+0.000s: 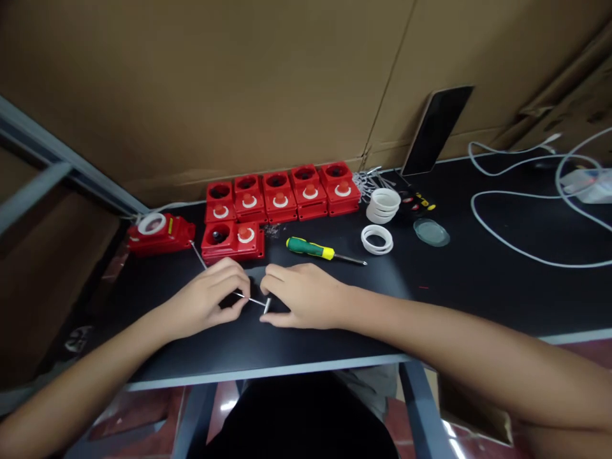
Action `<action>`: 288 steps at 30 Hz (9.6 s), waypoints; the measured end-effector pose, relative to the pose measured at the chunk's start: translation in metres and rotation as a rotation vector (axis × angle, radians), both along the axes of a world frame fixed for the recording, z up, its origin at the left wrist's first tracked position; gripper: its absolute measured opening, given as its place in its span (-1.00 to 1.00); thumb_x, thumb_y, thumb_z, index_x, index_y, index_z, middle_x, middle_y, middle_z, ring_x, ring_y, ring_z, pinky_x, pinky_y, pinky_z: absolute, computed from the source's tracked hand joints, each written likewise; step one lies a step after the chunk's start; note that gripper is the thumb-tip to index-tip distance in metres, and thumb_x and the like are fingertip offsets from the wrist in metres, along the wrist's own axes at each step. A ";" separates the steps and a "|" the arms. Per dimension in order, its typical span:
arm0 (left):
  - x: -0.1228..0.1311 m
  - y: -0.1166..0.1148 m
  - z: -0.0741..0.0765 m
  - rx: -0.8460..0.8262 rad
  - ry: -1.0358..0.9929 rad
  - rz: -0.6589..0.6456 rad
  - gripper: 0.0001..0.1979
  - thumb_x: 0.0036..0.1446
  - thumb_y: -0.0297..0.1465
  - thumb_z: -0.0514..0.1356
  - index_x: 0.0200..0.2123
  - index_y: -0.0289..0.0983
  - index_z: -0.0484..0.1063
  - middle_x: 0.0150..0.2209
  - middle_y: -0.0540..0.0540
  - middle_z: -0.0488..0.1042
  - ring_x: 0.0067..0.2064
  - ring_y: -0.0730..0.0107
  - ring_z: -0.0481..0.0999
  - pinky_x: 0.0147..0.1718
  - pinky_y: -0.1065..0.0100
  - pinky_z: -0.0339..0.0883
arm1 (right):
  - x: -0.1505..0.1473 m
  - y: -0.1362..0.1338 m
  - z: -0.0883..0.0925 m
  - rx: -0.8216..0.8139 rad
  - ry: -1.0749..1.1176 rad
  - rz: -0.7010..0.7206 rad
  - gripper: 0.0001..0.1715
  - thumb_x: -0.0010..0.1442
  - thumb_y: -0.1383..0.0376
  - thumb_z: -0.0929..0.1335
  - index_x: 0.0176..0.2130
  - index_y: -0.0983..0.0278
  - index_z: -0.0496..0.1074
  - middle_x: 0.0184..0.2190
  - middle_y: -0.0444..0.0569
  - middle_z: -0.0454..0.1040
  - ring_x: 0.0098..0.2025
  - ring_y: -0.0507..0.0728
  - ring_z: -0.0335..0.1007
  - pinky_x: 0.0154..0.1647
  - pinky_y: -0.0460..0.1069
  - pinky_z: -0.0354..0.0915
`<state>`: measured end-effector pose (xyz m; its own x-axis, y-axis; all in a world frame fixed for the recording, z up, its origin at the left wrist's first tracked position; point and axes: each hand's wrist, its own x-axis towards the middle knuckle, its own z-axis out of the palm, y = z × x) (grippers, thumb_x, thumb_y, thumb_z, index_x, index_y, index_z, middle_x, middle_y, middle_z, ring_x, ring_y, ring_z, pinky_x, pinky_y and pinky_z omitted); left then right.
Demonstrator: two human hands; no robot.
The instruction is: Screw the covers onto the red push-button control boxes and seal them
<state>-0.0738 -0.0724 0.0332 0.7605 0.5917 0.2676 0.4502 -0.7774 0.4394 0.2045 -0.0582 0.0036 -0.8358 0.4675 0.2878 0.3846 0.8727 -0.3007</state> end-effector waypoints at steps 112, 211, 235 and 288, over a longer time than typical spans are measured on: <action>0.032 -0.011 0.027 -0.322 -0.351 0.302 -0.91 0.39 -0.43 0.38 -0.16 -0.09 0.67 -0.28 0.02 0.67 -0.31 0.38 0.60 -0.32 0.33 0.51 | -0.004 0.018 0.015 -0.507 0.646 0.125 -0.87 0.44 0.34 0.50 -0.17 0.17 0.49 -0.30 -0.10 0.55 -0.29 0.05 0.49 -0.31 -0.02 0.51; 0.043 -0.029 0.013 -0.138 -0.275 0.339 -0.83 0.33 -0.48 0.38 -0.19 -0.15 0.45 -0.26 0.02 0.64 -0.24 0.29 0.54 -0.27 0.25 0.47 | -0.008 -0.005 0.006 -0.049 0.427 0.033 -0.73 0.33 0.54 0.39 -0.17 0.19 0.33 -0.43 -0.32 0.47 -0.49 -0.10 0.31 -0.41 -0.15 0.22; 0.029 -0.004 0.015 -0.176 -0.232 0.138 -0.93 0.44 -0.35 0.40 -0.10 -0.11 0.58 -0.20 -0.03 0.69 -0.05 0.15 0.63 -0.06 0.14 0.58 | -0.008 -0.001 0.016 0.043 0.411 -0.020 -0.67 0.22 0.56 0.36 -0.18 0.15 0.30 -0.44 -0.28 0.51 -0.49 -0.05 0.41 -0.46 -0.12 0.29; 0.035 -0.011 0.014 -0.171 -0.269 0.207 -0.92 0.43 -0.42 0.40 -0.18 -0.20 0.57 -0.37 0.07 0.52 -0.33 0.40 0.51 -0.28 0.33 0.40 | 0.000 0.005 0.017 0.137 0.376 0.000 -0.77 0.38 0.49 0.43 -0.07 0.18 0.43 -0.38 -0.20 0.57 -0.42 -0.02 0.44 -0.45 -0.08 0.31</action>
